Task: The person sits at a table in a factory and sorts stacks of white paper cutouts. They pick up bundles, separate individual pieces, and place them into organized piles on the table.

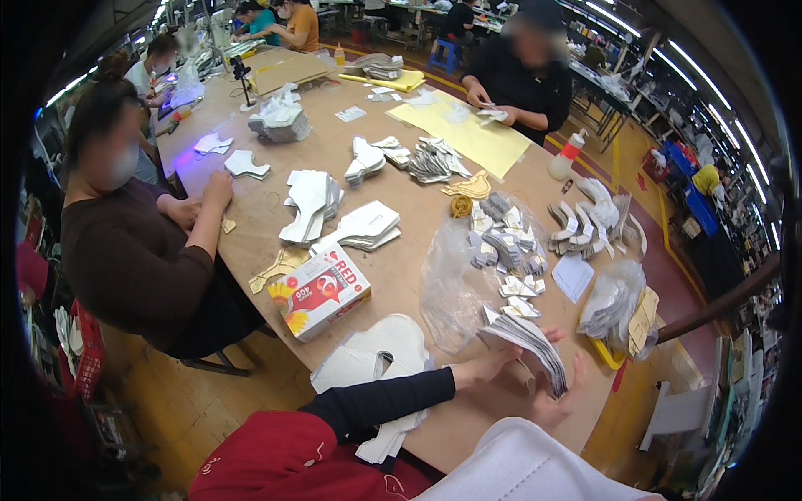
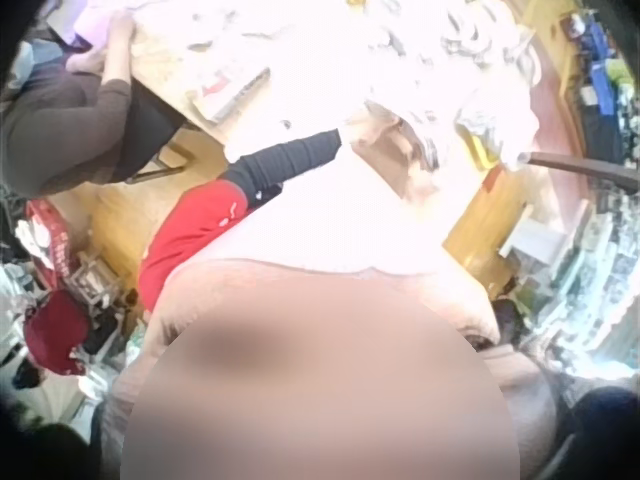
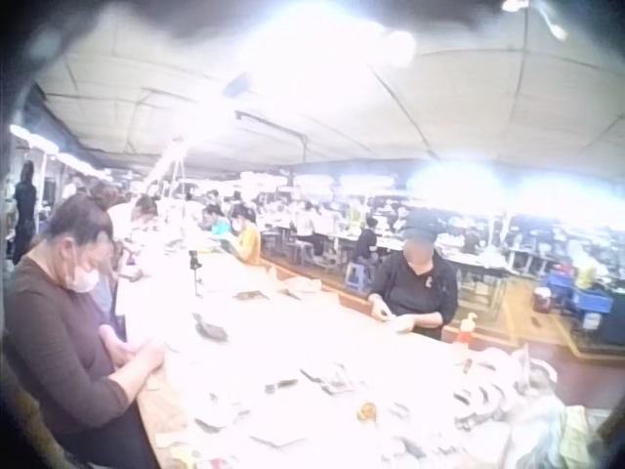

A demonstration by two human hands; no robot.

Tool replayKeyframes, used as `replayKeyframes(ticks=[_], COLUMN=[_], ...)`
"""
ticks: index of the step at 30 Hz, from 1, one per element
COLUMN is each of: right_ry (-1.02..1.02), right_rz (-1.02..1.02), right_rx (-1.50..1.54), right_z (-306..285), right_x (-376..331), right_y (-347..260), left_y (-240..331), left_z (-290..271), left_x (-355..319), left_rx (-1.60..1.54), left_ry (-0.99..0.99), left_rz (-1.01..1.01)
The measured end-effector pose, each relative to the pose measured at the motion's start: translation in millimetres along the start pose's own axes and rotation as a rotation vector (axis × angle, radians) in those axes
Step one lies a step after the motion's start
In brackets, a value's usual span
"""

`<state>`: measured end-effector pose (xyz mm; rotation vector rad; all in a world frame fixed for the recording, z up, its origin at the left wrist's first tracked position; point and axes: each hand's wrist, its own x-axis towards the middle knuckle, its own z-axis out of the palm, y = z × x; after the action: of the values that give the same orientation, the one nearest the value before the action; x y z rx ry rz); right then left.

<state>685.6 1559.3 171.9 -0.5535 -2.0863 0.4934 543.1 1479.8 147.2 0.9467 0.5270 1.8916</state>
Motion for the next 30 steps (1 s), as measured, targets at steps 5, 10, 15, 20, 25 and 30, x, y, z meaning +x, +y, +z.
replayKeyframes(ticks=[5, 10, 15, 20, 25, 30], right_ry=[-0.116, -0.329, -0.424, -0.362, -0.387, -0.318], right_rz=[-0.123, -0.095, -0.202, 0.154, 0.098, -0.065], right_rx=[0.026, 0.070, 0.041, 0.266, 0.352, 0.436], right_z=[1.9, 3.2, 6.9, 15.4, 10.7, -1.7], right_x=[1.8, -0.7, -4.8, -12.2, -11.8, -8.5], right_y=[6.2, 5.9, -8.3, -20.6, -25.7, -35.5], left_y=[9.1, 13.4, 24.7, 31.9, 43.2, 47.5], left_z=[-10.2, -14.0, -19.9, -20.6, -20.1, -20.5], left_x=[1.5, 6.5, 8.3, 6.6, 9.8, 10.1], left_rx=[-0.004, -0.002, -0.108, -0.016, 0.160, 0.270], left_ry=[0.048, 0.134, 0.248, 0.207, 0.061, 0.087], left_rz=[-0.084, 0.074, -0.094, -0.020, 0.028, -0.011])
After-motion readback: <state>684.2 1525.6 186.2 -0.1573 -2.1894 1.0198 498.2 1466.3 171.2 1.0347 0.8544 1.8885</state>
